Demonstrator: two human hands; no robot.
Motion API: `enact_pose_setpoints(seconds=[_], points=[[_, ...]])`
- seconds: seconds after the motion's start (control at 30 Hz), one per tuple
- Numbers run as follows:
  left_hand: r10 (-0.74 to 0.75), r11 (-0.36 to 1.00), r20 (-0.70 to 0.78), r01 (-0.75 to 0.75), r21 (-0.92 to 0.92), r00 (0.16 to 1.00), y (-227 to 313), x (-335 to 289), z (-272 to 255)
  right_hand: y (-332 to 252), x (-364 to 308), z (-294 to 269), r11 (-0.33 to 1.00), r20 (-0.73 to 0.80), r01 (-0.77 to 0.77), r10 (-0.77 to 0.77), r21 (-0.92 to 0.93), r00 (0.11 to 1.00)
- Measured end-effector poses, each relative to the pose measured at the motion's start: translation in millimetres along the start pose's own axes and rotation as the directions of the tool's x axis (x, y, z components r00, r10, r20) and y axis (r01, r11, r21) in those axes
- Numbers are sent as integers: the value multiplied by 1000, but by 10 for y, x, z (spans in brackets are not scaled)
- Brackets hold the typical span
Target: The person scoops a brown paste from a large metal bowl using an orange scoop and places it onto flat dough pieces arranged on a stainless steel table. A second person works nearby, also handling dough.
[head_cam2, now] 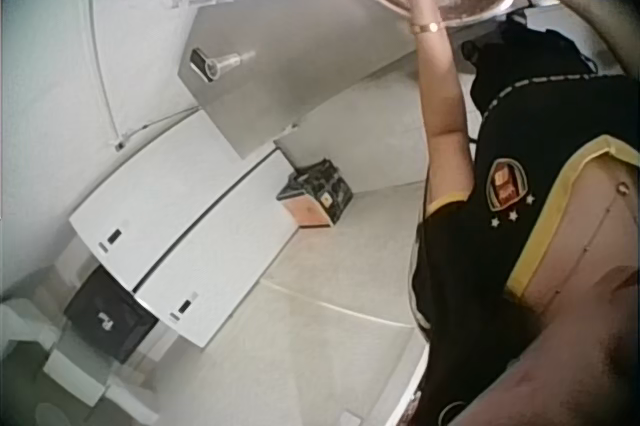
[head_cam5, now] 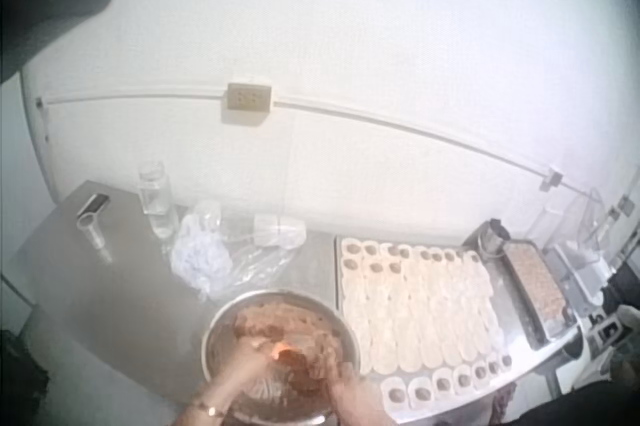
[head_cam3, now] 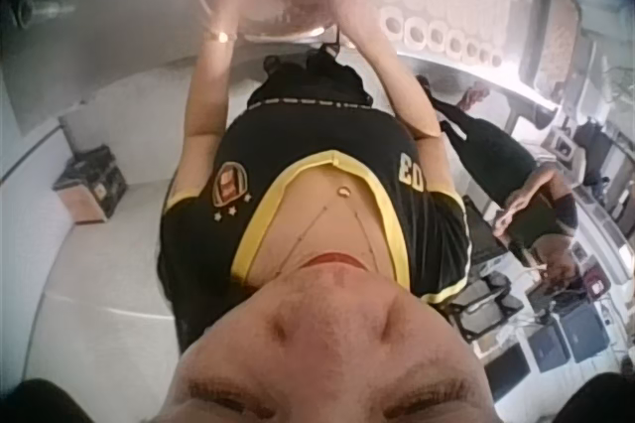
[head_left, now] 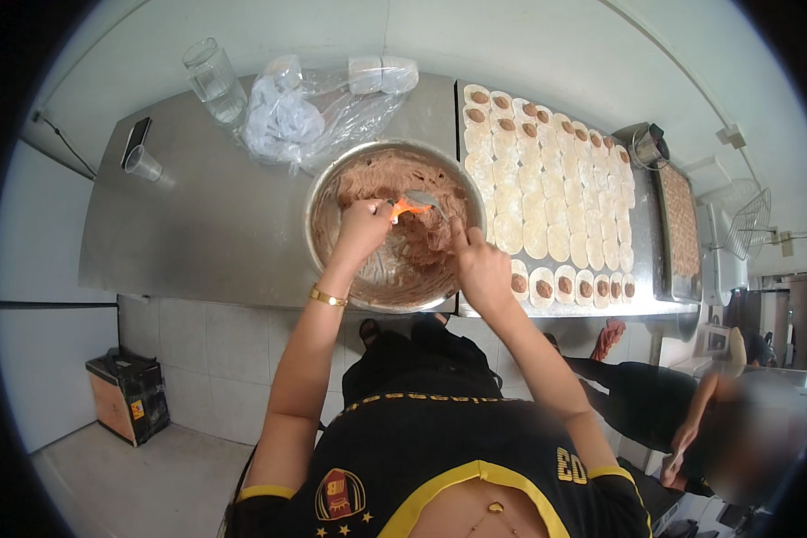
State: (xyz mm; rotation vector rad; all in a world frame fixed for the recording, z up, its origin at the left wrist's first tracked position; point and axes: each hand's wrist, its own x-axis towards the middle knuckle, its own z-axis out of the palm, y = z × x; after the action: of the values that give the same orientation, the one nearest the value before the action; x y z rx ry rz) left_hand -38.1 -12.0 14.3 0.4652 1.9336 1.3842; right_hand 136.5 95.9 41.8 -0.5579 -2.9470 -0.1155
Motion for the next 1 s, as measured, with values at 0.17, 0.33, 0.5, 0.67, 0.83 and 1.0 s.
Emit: enact_pose_setpoints(seconds=[0.17,0.33,0.5,0.67,0.83,1.0], points=[[38,991,-83,-26,135,996,118,-49,10,-81,13,-110,999,-9,38,-38,-31,999],[-2,992,-70,11,127,998,44,-48,-6,-41,6,19,998,3,49,-49,-37,999],[59,991,-115,-44,130,992,12,-45,-14,-179,23,-142,995,-9,74,-75,-73,997],[-39,989,-49,31,-145,998,78,-102,-85,-225,-4,-75,985,9,82,-81,-149,997],[9,981,-21,-13,-192,1000,116,-131,-173,-122,59,-16,999,7,23,-23,26,1000],[202,979,-48,-203,-2,978,9,-185,-194,164,322,-5,944,125,-147,114,296,986]])
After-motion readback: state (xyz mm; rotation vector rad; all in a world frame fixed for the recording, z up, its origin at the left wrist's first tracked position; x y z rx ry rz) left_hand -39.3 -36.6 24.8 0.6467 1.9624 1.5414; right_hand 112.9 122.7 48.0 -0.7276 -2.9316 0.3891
